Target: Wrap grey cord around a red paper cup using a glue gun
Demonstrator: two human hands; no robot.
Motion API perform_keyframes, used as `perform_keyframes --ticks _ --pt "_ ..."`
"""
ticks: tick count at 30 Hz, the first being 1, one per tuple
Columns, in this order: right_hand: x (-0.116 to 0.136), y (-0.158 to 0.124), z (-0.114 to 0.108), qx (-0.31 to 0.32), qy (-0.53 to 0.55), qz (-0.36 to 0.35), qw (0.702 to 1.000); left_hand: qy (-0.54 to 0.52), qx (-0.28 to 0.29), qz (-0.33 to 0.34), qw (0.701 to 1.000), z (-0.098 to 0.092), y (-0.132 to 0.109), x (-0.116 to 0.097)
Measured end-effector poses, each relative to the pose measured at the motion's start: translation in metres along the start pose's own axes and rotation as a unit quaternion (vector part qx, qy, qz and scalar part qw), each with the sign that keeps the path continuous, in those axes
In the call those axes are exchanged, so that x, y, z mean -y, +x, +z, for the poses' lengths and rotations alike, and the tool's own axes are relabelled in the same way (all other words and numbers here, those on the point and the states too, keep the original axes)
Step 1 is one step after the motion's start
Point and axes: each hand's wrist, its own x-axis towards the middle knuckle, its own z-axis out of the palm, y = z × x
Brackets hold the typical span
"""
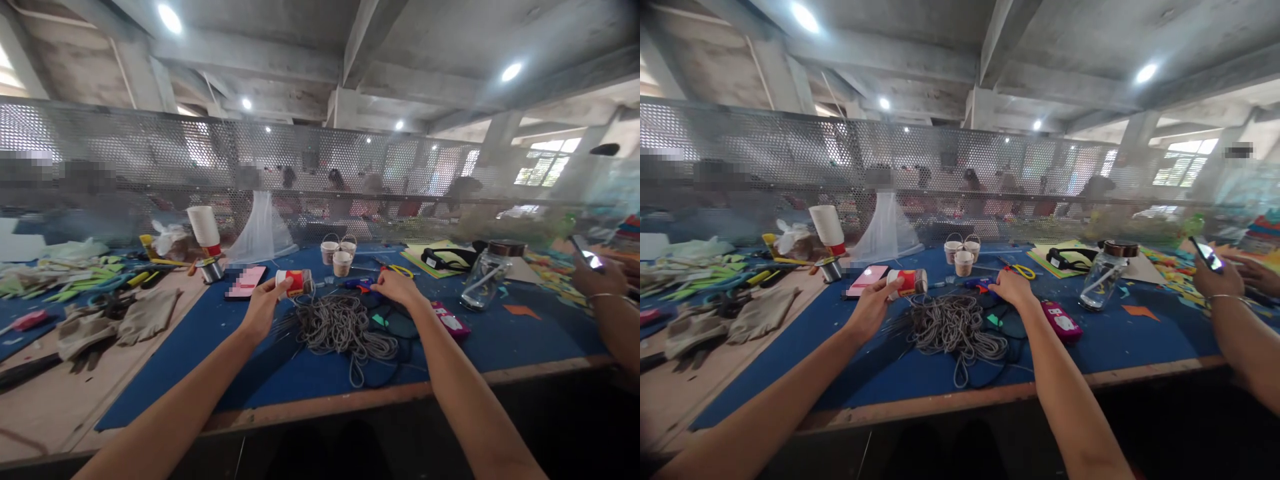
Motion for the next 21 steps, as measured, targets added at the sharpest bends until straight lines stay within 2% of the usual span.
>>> perform_keyframes --ticks 4,9,16,18,21 --pt "-0.004 0.007 0.013 0.055 0.039 -0.014 0.998 -0.005 0.002 -0.012 1.0 0.0 0.001 0.002" --pt "-0.004 0.012 0.021 0.058 0.084 -0.024 0.994 -0.021 0.015 -0.02 0.999 0.0 0.001 0.003" --pt "-0.006 0.007 0.009 0.081 0.216 -0.037 0.972 -0.033 0.026 -0.022 0.999 -0.001 0.003 0.004" --pt "-0.004 0.003 0.0 0.074 0.286 -0.052 0.954 -0.033 0.033 -0.021 0.999 -0.002 0.003 0.004" --pt "0.004 -0.005 -0.014 0.054 0.459 -0.082 0.883 -0.028 0.043 -0.018 0.999 -0.002 0.002 0.003"
